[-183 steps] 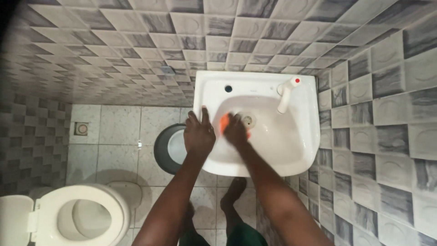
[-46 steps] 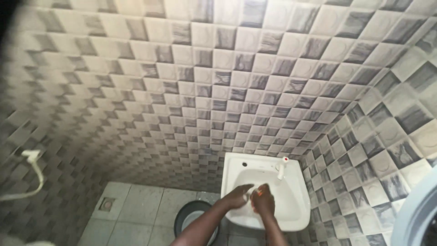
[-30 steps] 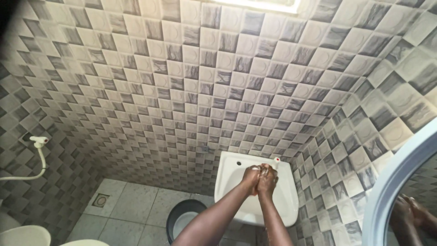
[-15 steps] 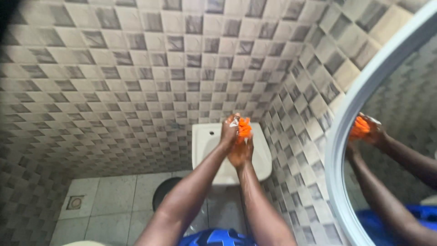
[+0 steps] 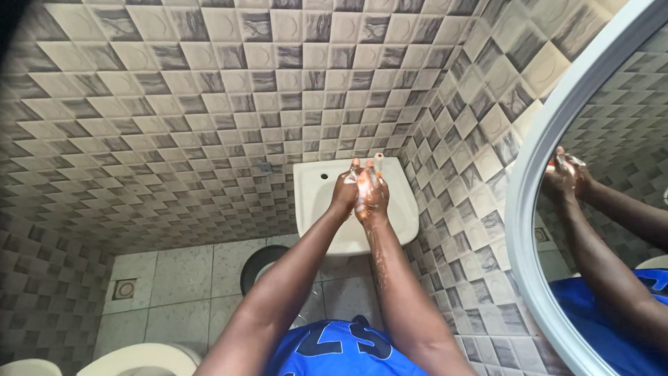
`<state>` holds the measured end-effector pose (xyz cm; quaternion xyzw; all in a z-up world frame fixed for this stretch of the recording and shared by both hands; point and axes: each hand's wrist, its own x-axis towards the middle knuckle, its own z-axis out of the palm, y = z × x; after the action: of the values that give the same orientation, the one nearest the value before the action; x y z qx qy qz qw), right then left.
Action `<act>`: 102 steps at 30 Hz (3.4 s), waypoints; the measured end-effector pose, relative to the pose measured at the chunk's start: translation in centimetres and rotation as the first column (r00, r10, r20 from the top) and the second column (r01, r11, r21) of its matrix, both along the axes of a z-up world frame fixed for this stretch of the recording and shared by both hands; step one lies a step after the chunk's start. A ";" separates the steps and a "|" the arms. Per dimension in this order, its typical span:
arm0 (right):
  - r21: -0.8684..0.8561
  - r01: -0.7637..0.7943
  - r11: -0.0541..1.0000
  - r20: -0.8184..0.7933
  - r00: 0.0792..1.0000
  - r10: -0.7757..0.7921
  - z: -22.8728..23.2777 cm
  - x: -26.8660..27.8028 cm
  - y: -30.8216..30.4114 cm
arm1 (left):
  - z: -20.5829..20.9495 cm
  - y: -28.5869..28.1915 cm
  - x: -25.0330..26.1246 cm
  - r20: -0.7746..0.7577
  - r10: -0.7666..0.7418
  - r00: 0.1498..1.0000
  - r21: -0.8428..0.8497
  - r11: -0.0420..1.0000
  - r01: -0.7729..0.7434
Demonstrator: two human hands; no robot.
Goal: Cleaning a small bathroom sink with a sponge and water.
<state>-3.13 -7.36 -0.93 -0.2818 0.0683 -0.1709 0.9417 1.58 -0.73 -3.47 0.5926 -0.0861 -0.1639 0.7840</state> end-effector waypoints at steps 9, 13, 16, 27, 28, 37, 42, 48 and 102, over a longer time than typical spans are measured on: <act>-0.894 -0.175 0.413 -0.371 0.804 -0.464 -1.2 -0.8 0.5 | -3.1 -0.5 -1.7 -0.463 -0.045 0.885 -0.236 0.969 -0.075; -0.858 -0.224 0.462 -0.438 0.788 -0.432 -6.4 -1.6 0.4 | -8.1 -0.6 -0.8 -0.476 -0.045 0.878 -0.194 0.980 -0.055; -0.968 -0.087 0.237 -0.188 0.875 -0.447 -7.6 -2.4 0.2 | -14.2 -1.4 0.5 -0.642 -0.109 0.759 -0.483 0.826 -0.291; -0.967 -0.016 -0.253 0.163 0.724 -0.670 -23.8 16.5 -13.5 | -9.3 -2.5 -0.8 -0.489 -0.107 0.866 -0.145 0.989 0.041; -0.968 -0.024 -0.250 0.155 0.727 -0.669 -23.6 16.8 -13.4 | -9.1 -1.7 -0.7 -0.496 -0.104 0.862 -0.143 0.989 0.038; -0.261 -0.280 0.924 -0.522 0.846 0.109 -27.9 14.2 -17.0 | -14.8 2.5 1.7 -0.601 0.137 0.788 0.029 0.988 -0.150; 0.262 -0.176 0.949 -0.158 0.962 0.222 -23.4 11.0 -13.5 | -14.7 2.6 2.5 -0.606 0.043 0.794 0.140 0.989 0.053; -0.383 -0.411 0.827 -0.565 0.813 0.142 -32.1 6.9 -9.5 | -19.5 5.1 6.6 0.226 0.248 0.942 0.547 0.768 -0.334; -0.953 -0.043 -0.300 0.109 0.876 -0.471 -25.3 20.2 5.4 | -16.4 10.7 10.3 0.210 0.241 0.948 0.869 0.398 -0.293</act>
<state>17.02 -1.92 -26.18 -0.9136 0.1120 -0.2817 0.2709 11.87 9.99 -19.89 0.9246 0.0891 -0.0421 0.3680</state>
